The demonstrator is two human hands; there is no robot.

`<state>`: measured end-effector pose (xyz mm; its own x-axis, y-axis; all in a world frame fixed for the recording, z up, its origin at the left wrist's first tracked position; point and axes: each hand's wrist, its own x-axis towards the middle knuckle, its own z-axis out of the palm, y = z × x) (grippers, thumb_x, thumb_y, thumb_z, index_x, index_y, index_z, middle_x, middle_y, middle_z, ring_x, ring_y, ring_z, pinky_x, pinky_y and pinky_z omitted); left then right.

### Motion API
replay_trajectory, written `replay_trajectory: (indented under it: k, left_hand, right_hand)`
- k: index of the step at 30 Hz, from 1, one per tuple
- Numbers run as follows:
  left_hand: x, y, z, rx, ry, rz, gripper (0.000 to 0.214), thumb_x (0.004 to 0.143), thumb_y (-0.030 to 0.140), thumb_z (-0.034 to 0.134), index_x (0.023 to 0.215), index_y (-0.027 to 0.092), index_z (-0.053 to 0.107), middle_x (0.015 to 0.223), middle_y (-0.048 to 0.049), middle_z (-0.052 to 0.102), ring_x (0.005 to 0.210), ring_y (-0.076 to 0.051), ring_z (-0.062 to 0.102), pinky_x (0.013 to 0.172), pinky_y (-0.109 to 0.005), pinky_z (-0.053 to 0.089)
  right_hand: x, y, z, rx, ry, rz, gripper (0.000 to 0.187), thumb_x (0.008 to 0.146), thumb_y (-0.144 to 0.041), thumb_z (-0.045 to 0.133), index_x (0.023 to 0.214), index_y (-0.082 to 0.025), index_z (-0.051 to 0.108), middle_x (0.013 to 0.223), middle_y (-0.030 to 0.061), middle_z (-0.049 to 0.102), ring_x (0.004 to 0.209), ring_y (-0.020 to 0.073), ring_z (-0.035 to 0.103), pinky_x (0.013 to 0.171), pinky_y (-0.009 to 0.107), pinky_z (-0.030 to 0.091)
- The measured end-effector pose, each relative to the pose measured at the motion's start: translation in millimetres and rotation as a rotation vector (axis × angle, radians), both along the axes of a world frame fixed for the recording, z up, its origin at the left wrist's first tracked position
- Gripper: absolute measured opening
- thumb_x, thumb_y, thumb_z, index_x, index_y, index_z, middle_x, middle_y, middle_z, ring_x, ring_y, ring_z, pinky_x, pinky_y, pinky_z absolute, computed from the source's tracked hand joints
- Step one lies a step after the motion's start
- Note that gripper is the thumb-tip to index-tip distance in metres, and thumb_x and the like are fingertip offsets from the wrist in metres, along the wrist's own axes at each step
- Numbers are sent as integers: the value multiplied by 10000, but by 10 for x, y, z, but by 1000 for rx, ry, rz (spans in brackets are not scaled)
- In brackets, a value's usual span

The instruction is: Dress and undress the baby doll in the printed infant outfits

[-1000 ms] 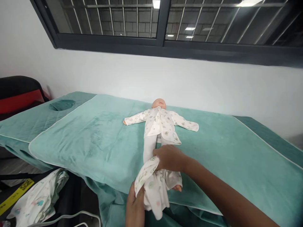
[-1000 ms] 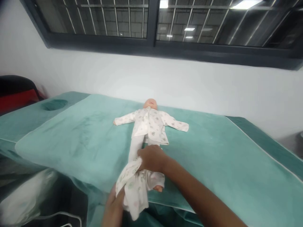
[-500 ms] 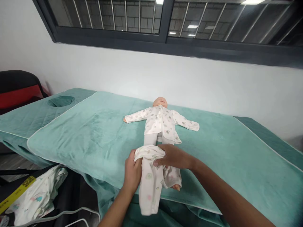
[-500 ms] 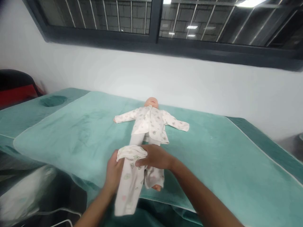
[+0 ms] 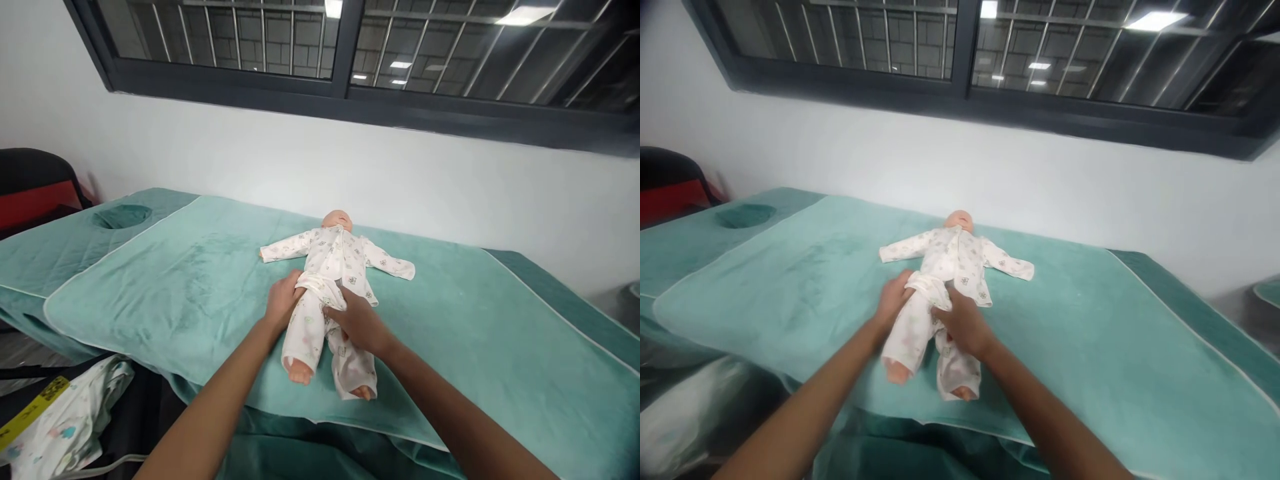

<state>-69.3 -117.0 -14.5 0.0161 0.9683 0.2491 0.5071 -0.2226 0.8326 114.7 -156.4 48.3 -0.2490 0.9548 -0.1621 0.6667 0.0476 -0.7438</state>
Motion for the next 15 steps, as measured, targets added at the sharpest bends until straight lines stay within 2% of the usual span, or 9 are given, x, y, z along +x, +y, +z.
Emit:
replay_trajectory:
  k: [2, 4, 6, 8, 10, 12, 15]
  left_hand:
    - [0, -30, 21, -12, -21, -19, 225, 822, 336, 515, 991, 210, 594, 939, -39, 682, 863, -221, 613, 771, -308, 443]
    - [-48, -106, 62, -62, -118, -95, 292, 787, 329, 576, 1046, 195, 579, 1015, -46, 675, 917, -218, 612, 799, -307, 461]
    - [-144, -187, 124, -147, -317, -230, 402, 744, 313, 638, 1120, 187, 573, 1107, -66, 653, 1011, -233, 599, 844, -315, 469]
    - [-245, -224, 200, -195, -562, -320, 470, 742, 315, 657, 1186, 189, 571, 1205, -96, 612, 1111, -262, 566, 886, -336, 467]
    - [-288, -188, 277, -155, -710, -270, 449, 788, 348, 628, 1208, 199, 573, 1257, -110, 582, 1166, -273, 538, 911, -355, 462]
    - [-231, -86, 348, -89, -653, -151, 373, 813, 362, 614, 1151, 206, 597, 1220, -100, 593, 1157, -260, 539, 929, -366, 450]
    - [21, 91, 437, 24, -183, -112, 340, 757, 310, 685, 1075, 214, 613, 1151, -77, 583, 1104, -245, 528, 937, -376, 428]
  right_hand:
    - [10, -4, -12, 87, -41, -54, 179, 856, -346, 537, 979, -217, 537, 750, -4, 631, 449, 123, 510, 493, 271, 355]
    - [47, -21, -5, 243, -132, -73, 92, 832, -299, 562, 871, -217, 546, 771, 5, 622, 573, 150, 547, 543, 275, 359]
    - [113, -42, 37, 340, -174, -27, 109, 813, -314, 603, 848, -224, 552, 830, 9, 625, 710, 179, 565, 597, 281, 376]
    - [201, -40, 111, 357, -115, 47, 200, 816, -396, 625, 926, -241, 561, 905, 8, 630, 788, 187, 570, 644, 287, 408]
    - [282, 11, 195, 390, -33, 60, 252, 859, -466, 571, 980, -245, 557, 954, 20, 629, 825, 184, 577, 693, 296, 435]
    - [314, 112, 254, 463, -60, -39, 269, 900, -489, 496, 973, -235, 545, 970, 38, 619, 843, 190, 580, 708, 305, 440]
    - [216, 292, 259, 511, -365, -159, 282, 884, -477, 508, 997, -219, 522, 1036, 77, 584, 898, 230, 565, 658, 308, 424]
